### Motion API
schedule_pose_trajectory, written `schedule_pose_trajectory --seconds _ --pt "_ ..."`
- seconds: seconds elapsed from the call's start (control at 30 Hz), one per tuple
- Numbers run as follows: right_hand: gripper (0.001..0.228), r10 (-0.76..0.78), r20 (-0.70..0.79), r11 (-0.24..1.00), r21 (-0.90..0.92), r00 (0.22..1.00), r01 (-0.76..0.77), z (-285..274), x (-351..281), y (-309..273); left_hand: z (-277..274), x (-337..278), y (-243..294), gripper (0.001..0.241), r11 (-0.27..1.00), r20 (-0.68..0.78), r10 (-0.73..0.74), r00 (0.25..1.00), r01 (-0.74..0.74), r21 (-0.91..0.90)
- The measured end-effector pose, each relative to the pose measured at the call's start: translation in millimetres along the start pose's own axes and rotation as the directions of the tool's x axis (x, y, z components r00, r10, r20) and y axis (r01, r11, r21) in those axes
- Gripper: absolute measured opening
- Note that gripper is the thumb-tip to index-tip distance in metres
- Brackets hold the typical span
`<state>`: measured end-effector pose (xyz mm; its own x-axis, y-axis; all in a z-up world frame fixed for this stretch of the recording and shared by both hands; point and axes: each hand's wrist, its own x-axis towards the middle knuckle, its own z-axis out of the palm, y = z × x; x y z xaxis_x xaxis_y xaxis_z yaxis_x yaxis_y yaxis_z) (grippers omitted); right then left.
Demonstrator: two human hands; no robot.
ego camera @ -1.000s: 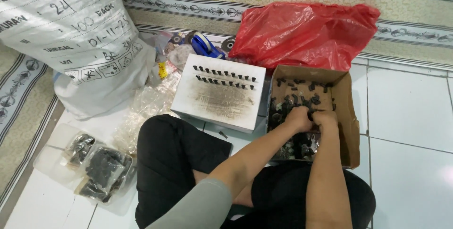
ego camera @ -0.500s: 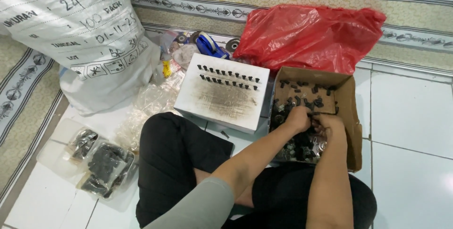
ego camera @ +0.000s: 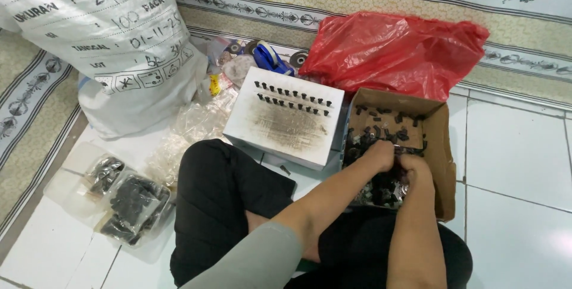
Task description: Picking up small metal components from a box and inserting them into a white foam organizer block.
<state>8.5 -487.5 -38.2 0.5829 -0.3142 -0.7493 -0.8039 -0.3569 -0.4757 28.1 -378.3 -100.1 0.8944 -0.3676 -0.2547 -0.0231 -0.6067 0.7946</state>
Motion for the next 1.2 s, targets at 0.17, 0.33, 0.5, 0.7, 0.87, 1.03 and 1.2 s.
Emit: schedule_pose_trajectory --seconds 0.17,0.33,0.5,0.7,0.87,1.03,1.2 --pt "0.047 -0.044 -0.162 0.966 0.245 0.986 0.083 2 143 59 7 27 -39 0.055 0.909 -0.101 -0.226 0.969 0.172 -0.381" --pt "0.039 -0.142 -0.349 0.988 0.001 0.926 0.152 -17 137 43 -36 -21 -11 0.019 0.908 -0.285 0.034 0.958 -0.149 -0.391" --pt "0.029 -0.296 -0.468 0.933 0.045 0.833 0.357 -7 26 6 -165 -162 50 0.027 0.864 -0.289 0.034 0.957 -0.173 -0.472" --pt "0.017 -0.685 -0.441 0.634 0.032 0.58 0.772 20 -24 -33 -274 -208 -33 0.032 0.55 -0.33 -0.139 0.934 -0.205 -0.81" --pt "0.009 -0.803 -0.313 0.461 0.215 0.508 0.861 121 -153 -97 -292 -200 -102 0.031 0.296 -0.432 -0.121 0.893 -0.383 -0.875" --pt "0.006 -0.885 -0.255 0.324 0.26 0.389 0.909 209 -162 -127 -297 -190 -138 0.029 0.214 -0.457 -0.077 0.886 -0.433 -0.876" --pt "0.003 -0.898 -0.254 0.297 0.256 0.36 0.92 246 -178 -154 -298 -181 -146 0.027 0.14 -0.528 -0.077 0.846 -0.515 -0.846"
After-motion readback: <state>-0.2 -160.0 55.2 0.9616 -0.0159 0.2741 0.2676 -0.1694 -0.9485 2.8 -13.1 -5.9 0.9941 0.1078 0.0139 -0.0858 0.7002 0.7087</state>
